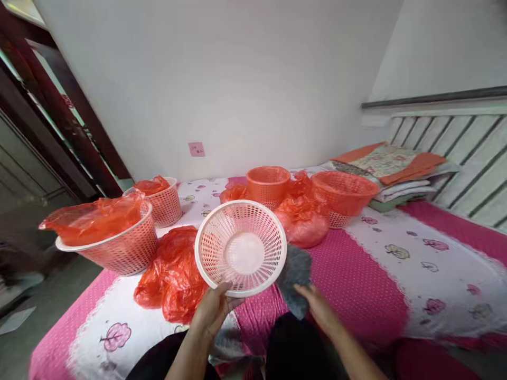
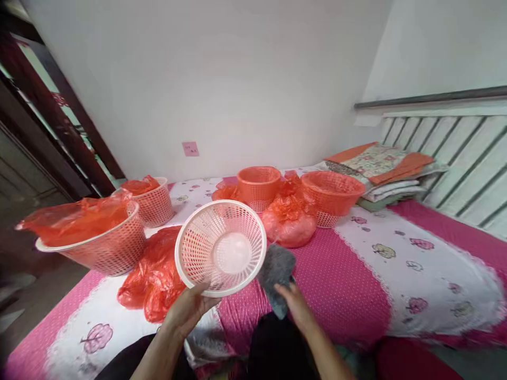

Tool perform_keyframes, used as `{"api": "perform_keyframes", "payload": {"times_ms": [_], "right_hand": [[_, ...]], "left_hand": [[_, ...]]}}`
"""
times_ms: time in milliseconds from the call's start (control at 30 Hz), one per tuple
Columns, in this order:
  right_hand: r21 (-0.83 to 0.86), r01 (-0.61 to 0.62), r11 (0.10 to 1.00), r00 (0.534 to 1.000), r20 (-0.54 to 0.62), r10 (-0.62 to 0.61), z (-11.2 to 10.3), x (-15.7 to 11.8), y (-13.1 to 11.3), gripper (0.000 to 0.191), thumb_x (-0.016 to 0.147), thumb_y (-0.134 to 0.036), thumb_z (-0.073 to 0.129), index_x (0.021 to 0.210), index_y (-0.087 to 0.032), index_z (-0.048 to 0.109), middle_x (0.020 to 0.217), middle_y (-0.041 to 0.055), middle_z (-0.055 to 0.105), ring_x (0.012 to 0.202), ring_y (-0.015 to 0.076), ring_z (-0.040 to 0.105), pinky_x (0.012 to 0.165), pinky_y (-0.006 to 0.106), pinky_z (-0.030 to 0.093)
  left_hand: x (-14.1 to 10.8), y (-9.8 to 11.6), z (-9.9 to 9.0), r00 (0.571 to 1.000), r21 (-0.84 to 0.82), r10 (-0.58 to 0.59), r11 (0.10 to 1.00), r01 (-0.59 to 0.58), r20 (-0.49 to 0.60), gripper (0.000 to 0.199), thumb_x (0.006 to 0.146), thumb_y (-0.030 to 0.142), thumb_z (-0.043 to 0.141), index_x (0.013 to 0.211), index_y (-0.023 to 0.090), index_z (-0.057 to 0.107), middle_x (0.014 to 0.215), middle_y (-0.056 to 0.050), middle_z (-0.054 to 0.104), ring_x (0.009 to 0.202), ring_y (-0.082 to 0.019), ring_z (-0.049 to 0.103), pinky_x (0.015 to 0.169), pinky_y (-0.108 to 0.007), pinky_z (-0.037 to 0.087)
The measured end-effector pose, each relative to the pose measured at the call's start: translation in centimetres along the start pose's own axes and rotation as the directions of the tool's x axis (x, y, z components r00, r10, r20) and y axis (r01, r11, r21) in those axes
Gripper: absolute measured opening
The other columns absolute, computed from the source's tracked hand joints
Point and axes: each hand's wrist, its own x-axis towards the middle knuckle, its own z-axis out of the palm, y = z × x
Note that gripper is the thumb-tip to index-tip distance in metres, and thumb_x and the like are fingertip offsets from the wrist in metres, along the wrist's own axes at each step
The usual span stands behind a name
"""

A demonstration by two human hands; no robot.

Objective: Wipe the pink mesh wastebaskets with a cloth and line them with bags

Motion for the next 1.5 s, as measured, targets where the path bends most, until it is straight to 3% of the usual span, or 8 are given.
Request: {"api": "perform_keyframes", "payload": {"times_ms": [233, 400, 533, 733, 900, 1167, 1300, 1500], "right_hand": [[-0.256, 0.079, 0.963, 0.995, -0.042, -0.093, 4.4, 0.3, 2.3, 0.036, 0.059, -0.050, 0.073, 0.053, -0.025, 0.047, 0.050, -0.0058, 0.048, 0.058, 0.0169, 0.052, 0.059, 0.030, 0.046], [-0.293, 0.182, 0.939, 0.977, -0.056, -0.207, 3.1, -2.1, -0.1, 0.033, 0.066, -0.044, 0.066, 0.062, -0.026, 0.039, 0.058, -0.0073, 0.040, 0.058, 0.0135, 0.043, 0.056, 0.026, 0.039], [-0.353, 0.169, 0.920, 0.977, -0.064, -0.204, 1.3, -5.8, 2.9, 0.028, 0.067, -0.040, 0.069, 0.067, -0.026, 0.044, 0.059, -0.0061, 0.047, 0.056, 0.0152, 0.050, 0.054, 0.027, 0.042], [-0.512, 0.309, 0.802, 0.909, -0.091, -0.408, -0.7, -8.2, 7.9, 0.059, 0.078, -0.028, 0.055, 0.136, -0.021, 0.061, 0.084, 0.0038, 0.070, 0.072, 0.0215, 0.071, 0.072, 0.035, 0.061], [-0.732, 0.389, 0.559, 0.890, 0.143, -0.432, 0.4, -7.0, 5.7, 0.048, 0.086, -0.030, 0.061, 0.133, -0.022, 0.069, 0.124, 0.0155, 0.075, 0.119, 0.0355, 0.070, 0.105, 0.054, 0.056], [-0.659, 0.497, 0.565, 0.833, 0.180, -0.523, 1.2, -8.4, 2.6, 0.027, 0.103, -0.027, 0.046, 0.106, -0.024, 0.072, 0.097, 0.0074, 0.073, 0.095, 0.0228, 0.075, 0.090, 0.035, 0.060], [-0.747, 0.419, 0.517, 0.900, 0.264, -0.347, -0.7, -10.6, 3.2, 0.020, 0.094, -0.023, 0.060, 0.110, -0.024, 0.073, 0.099, 0.0063, 0.072, 0.091, 0.0220, 0.075, 0.084, 0.032, 0.061], [-0.887, 0.403, 0.223, 0.885, 0.316, -0.341, -0.5, -10.6, 4.9, 0.085, 0.062, -0.016, 0.086, 0.143, -0.030, 0.064, 0.161, 0.0142, 0.049, 0.147, 0.0429, 0.046, 0.120, 0.061, 0.039]], "left_hand": [[-0.3, 0.3, -0.1, 1.000, 0.002, 0.002, 1.000, -0.002, -0.022, 0.014, 0.096, -0.001, 0.054, 0.096, 0.006, 0.066, 0.081, -0.012, 0.081, 0.061, -0.019, 0.078, 0.058, -0.029, 0.067], [-0.6, 0.5, 0.3, 1.000, -0.010, 0.005, 1.000, -0.006, -0.031, 0.013, 0.094, -0.002, 0.055, 0.094, 0.008, 0.065, 0.079, -0.012, 0.081, 0.059, -0.019, 0.077, 0.058, -0.030, 0.067], [-0.5, 0.4, 0.3, 1.000, -0.016, 0.001, 1.000, -0.001, -0.021, 0.014, 0.094, -0.003, 0.055, 0.092, 0.007, 0.065, 0.078, -0.013, 0.080, 0.059, -0.020, 0.077, 0.058, -0.030, 0.067], [-0.3, 0.4, 0.4, 1.000, -0.022, 0.005, 1.000, -0.006, -0.020, 0.015, 0.094, -0.002, 0.054, 0.090, 0.007, 0.065, 0.077, -0.012, 0.079, 0.060, -0.020, 0.077, 0.060, -0.031, 0.067], [-0.5, 0.5, 0.6, 1.000, -0.020, 0.005, 1.000, -0.005, -0.029, 0.014, 0.094, -0.002, 0.054, 0.092, 0.007, 0.065, 0.078, -0.013, 0.080, 0.057, -0.021, 0.076, 0.057, -0.031, 0.067], [-0.3, 0.4, 0.2, 1.000, -0.014, 0.002, 1.000, -0.003, -0.017, 0.016, 0.093, -0.002, 0.053, 0.091, 0.009, 0.064, 0.075, -0.011, 0.078, 0.059, -0.020, 0.076, 0.060, -0.032, 0.068], [-0.2, 0.4, 0.5, 1.000, -0.019, 0.007, 1.000, -0.008, -0.009, 0.015, 0.094, -0.003, 0.053, 0.094, 0.008, 0.064, 0.079, -0.013, 0.080, 0.060, -0.021, 0.077, 0.059, -0.032, 0.068], [-0.3, 0.4, 0.6, 1.000, -0.025, 0.009, 1.000, -0.009, -0.004, 0.015, 0.094, -0.003, 0.054, 0.097, 0.007, 0.064, 0.081, -0.014, 0.081, 0.060, -0.021, 0.077, 0.058, -0.032, 0.067]]}}
